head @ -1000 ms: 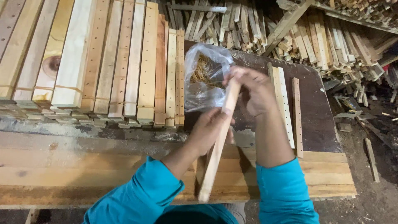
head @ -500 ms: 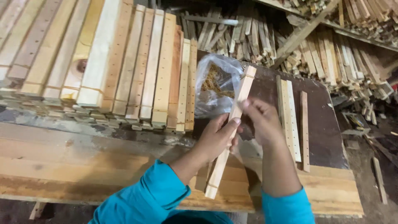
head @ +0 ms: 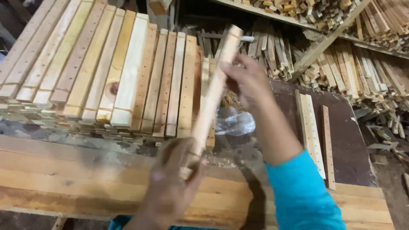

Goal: Applying rubber bands to individual wooden slats at a workbench

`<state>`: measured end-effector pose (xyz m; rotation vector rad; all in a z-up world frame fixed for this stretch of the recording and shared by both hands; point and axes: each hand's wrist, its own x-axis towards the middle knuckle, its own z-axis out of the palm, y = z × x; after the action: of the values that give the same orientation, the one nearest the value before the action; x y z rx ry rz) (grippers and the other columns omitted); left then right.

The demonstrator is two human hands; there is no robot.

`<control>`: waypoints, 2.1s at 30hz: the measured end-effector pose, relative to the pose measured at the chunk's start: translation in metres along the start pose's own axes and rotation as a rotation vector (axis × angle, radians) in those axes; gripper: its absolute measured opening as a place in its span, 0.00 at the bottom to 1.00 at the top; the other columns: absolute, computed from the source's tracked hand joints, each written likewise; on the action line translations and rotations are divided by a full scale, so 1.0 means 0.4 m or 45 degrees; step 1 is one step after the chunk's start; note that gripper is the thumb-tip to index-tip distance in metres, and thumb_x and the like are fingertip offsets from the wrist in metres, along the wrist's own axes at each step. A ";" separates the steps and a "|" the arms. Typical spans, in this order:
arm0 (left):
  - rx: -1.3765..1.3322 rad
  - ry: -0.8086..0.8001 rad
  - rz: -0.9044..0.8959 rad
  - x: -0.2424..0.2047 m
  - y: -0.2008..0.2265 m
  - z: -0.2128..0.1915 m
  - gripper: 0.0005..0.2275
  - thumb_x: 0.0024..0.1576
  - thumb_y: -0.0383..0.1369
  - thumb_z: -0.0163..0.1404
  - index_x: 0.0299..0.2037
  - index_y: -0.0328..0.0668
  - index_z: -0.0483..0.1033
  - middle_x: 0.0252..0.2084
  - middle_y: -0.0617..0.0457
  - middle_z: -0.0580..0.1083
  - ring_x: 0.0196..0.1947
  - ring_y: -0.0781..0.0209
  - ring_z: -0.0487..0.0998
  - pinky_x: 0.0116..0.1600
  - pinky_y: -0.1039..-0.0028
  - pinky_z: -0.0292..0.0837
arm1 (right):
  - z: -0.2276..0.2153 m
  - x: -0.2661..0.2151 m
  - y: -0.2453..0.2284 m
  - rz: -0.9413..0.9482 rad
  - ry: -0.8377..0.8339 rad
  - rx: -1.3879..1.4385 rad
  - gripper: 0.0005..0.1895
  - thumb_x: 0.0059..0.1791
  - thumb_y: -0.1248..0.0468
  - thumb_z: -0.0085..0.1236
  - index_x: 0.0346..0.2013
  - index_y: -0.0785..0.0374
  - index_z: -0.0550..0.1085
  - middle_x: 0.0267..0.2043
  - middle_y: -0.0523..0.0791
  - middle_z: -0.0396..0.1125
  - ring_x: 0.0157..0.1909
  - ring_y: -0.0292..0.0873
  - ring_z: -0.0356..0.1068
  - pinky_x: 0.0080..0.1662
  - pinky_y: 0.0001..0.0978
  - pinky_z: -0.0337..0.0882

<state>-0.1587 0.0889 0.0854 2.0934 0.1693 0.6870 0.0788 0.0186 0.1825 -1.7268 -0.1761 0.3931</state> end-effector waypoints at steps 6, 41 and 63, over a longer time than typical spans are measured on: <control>1.084 0.505 0.245 0.079 -0.078 -0.090 0.14 0.61 0.45 0.58 0.51 0.50 0.81 0.43 0.49 0.82 0.41 0.51 0.81 0.42 0.59 0.79 | 0.223 0.167 -0.020 -0.252 -0.215 -0.269 0.28 0.45 0.53 0.60 0.56 0.65 0.74 0.61 0.52 0.72 0.58 0.49 0.77 0.63 0.44 0.73; 1.799 0.467 0.067 0.095 -0.122 -0.100 0.06 0.73 0.43 0.56 0.43 0.62 0.83 0.52 0.59 0.78 0.45 0.57 0.79 0.47 0.68 0.74 | -0.245 -0.030 0.342 -0.049 0.020 -1.124 0.19 0.54 0.54 0.50 0.59 0.50 0.75 0.61 0.51 0.69 0.12 0.30 0.57 0.17 0.22 0.67; 1.470 0.715 0.319 0.124 -0.173 -0.082 0.04 0.63 0.32 0.60 0.45 0.48 0.80 0.36 0.49 0.67 0.31 0.48 0.71 0.35 0.63 0.67 | 0.042 -0.105 0.145 -0.591 -0.305 -0.585 0.21 0.52 0.52 0.50 0.57 0.53 0.74 0.57 0.45 0.75 0.56 0.42 0.77 0.58 0.40 0.79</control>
<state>-0.1255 0.1711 0.0648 2.9500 0.7730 1.5898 0.0279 0.0089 0.1302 -2.0081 -0.8804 0.2204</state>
